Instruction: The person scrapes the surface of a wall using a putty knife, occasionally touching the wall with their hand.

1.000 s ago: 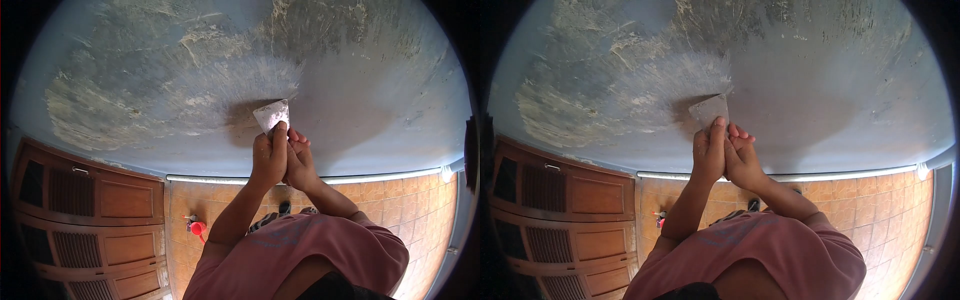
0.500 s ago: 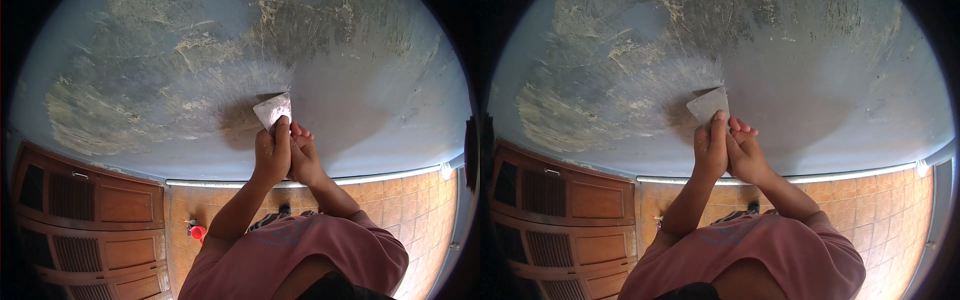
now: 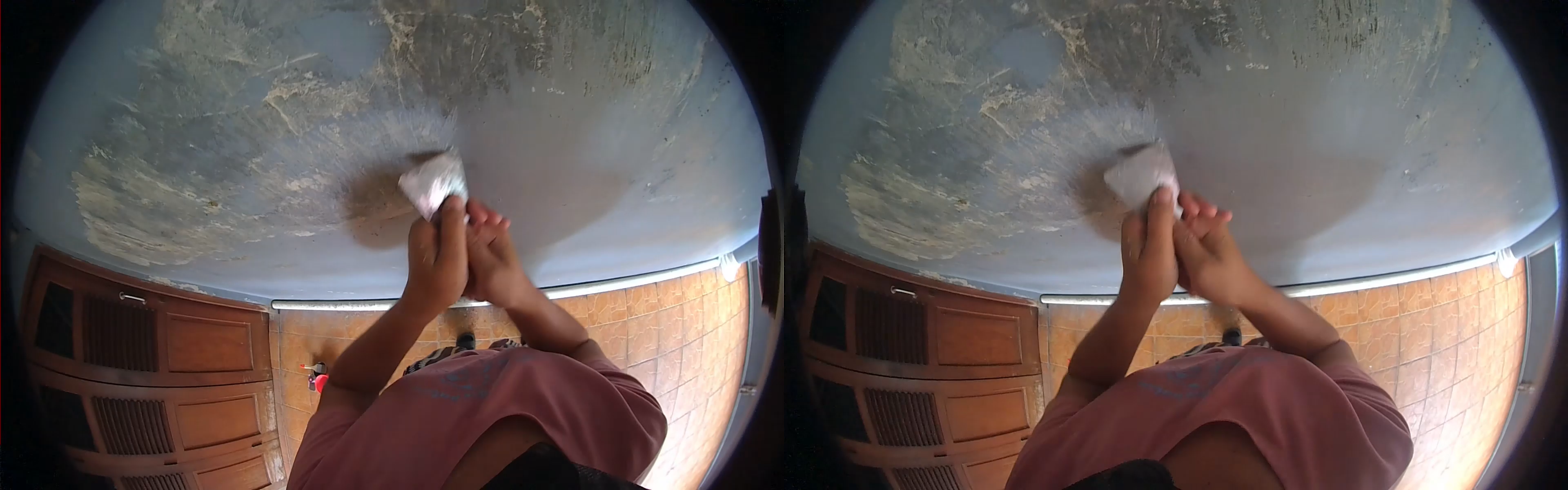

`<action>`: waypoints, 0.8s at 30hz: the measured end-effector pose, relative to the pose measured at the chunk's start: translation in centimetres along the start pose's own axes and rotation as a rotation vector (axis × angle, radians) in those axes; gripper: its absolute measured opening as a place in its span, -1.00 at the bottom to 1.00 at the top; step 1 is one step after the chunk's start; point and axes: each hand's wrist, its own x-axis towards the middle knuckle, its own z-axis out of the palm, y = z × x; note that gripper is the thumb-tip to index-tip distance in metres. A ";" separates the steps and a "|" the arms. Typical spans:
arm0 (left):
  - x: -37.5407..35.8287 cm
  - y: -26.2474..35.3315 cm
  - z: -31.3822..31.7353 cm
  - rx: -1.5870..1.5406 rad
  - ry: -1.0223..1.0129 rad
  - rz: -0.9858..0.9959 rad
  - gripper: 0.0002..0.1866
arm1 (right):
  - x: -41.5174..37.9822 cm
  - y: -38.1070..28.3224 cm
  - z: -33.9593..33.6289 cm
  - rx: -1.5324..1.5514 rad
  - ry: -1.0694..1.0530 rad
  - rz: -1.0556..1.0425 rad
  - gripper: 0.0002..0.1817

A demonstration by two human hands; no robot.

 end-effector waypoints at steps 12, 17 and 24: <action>-0.6 -0.4 -0.6 0.025 0.122 -0.065 -0.62 | -0.3 1.2 1.1 0.065 0.014 0.107 -0.75; 0.7 1.6 0.9 0.137 0.077 -0.004 -0.61 | 0.5 -0.4 -0.5 0.081 -0.087 0.152 -0.76; 0.0 -0.6 -0.2 0.060 0.096 -0.023 -0.60 | -0.4 0.1 0.2 0.073 -0.037 0.183 -0.73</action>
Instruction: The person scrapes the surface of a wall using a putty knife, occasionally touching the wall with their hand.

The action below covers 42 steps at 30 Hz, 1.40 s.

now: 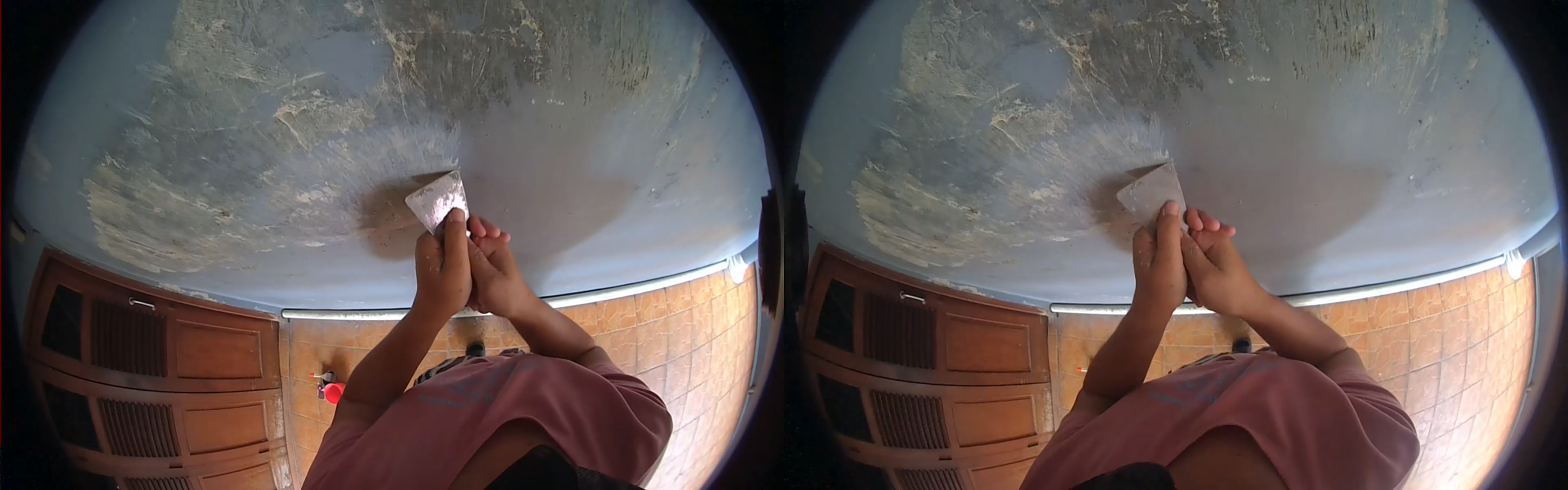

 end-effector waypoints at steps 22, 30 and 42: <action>1.5 3.0 2.2 -0.076 -0.130 0.048 -0.63 | 0.4 -4.1 1.1 -0.043 0.100 -0.114 -0.65; 1.9 1.9 1.6 -0.043 -0.081 0.049 -0.62 | 1.1 -3.3 0.6 -0.154 0.117 -0.189 -0.68; 2.0 2.7 1.6 -0.012 -0.044 0.048 -0.61 | 1.5 -2.2 0.6 -0.125 0.090 -0.168 -0.73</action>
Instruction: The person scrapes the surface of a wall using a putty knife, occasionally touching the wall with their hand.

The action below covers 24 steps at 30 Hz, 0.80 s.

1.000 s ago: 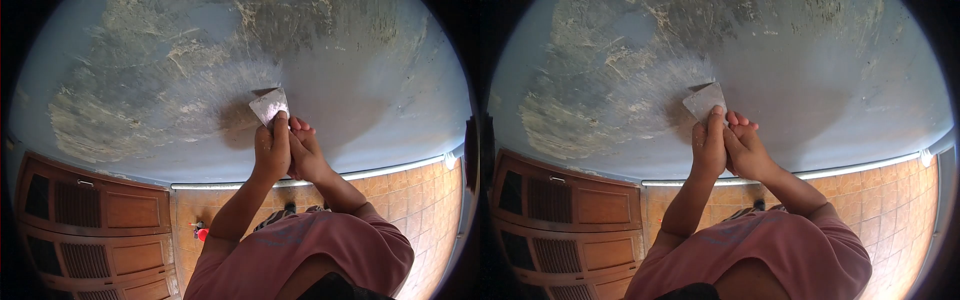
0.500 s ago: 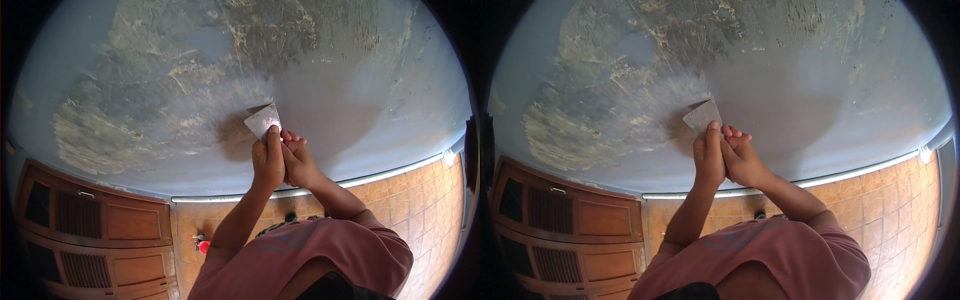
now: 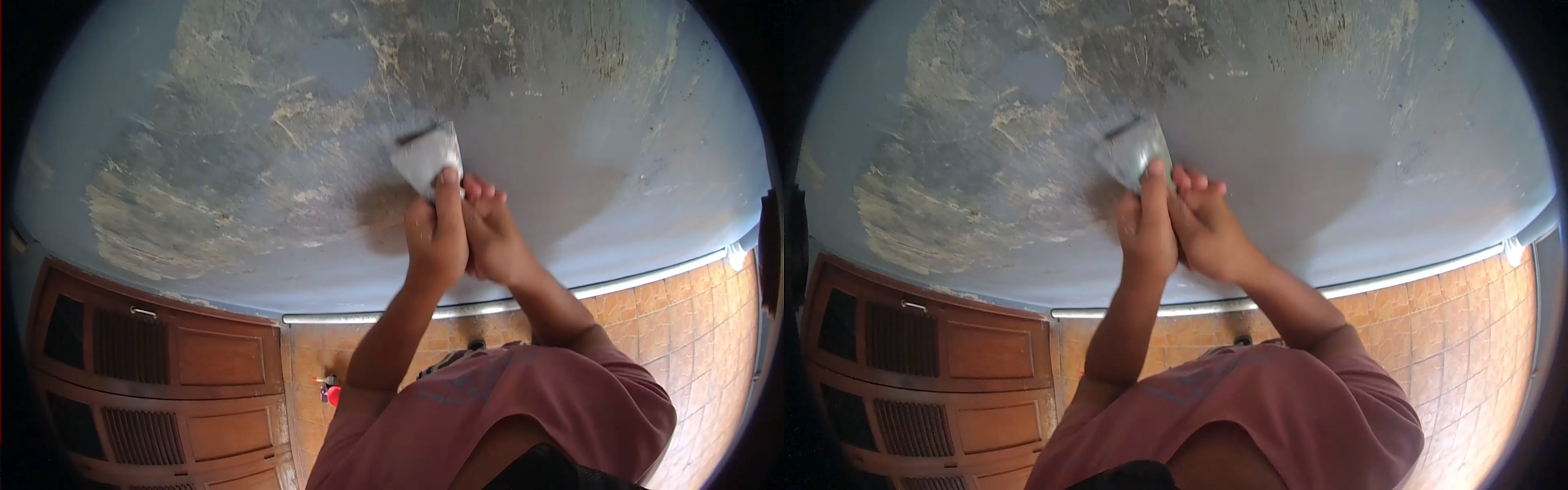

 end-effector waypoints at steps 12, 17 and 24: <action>-2.0 -1.2 -0.9 -0.071 0.056 -0.068 -0.66 | -1.4 0.8 -0.3 0.148 -0.126 0.157 -0.70; -2.1 -1.3 -1.3 0.006 0.037 -0.066 -0.62 | -1.6 -0.1 0.6 0.076 -0.074 0.105 -0.70; -1.9 -1.9 -1.3 -0.010 0.024 -0.009 -0.62 | -1.4 2.3 -0.1 -0.013 -0.052 0.042 -0.65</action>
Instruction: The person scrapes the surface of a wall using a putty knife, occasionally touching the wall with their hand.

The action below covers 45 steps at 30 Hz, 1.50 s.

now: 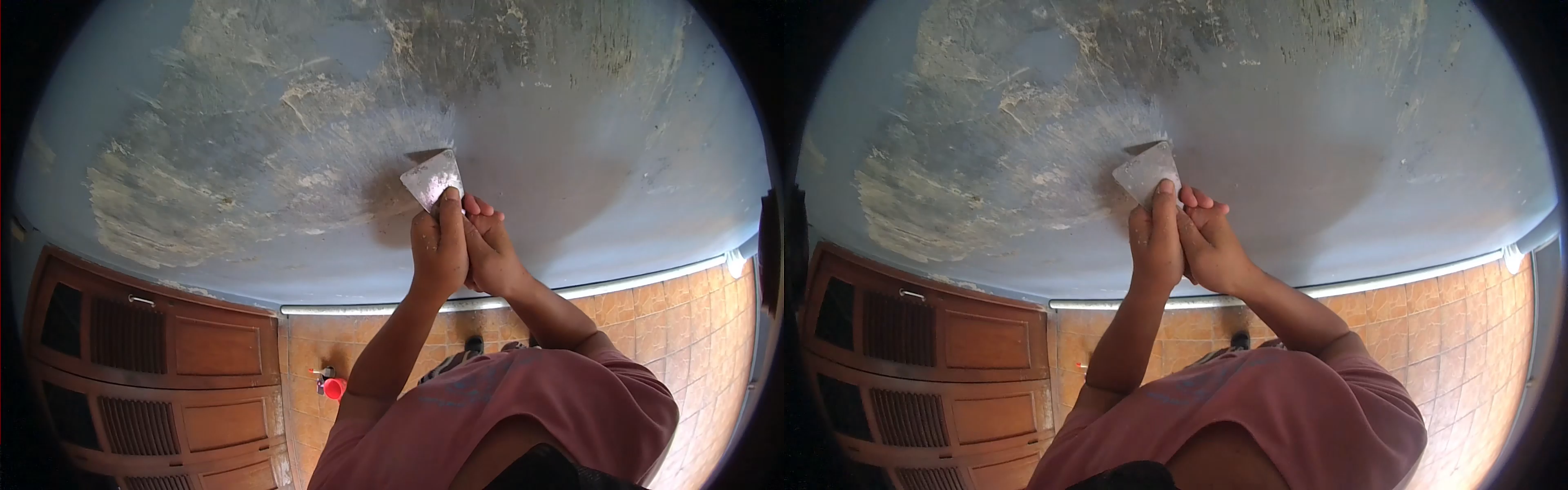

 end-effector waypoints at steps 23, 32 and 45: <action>0.2 -0.1 0.4 0.001 0.023 -0.039 -0.60 | 0.6 0.5 -0.4 0.120 0.010 0.007 -0.75; 1.3 0.6 1.4 -0.023 0.027 0.017 -0.61 | 1.3 -2.7 0.4 0.048 0.107 -0.019 -0.70; -0.1 0.2 1.2 -0.065 0.071 -0.109 -0.61 | -0.8 -2.2 -0.3 0.019 -0.045 0.059 -0.71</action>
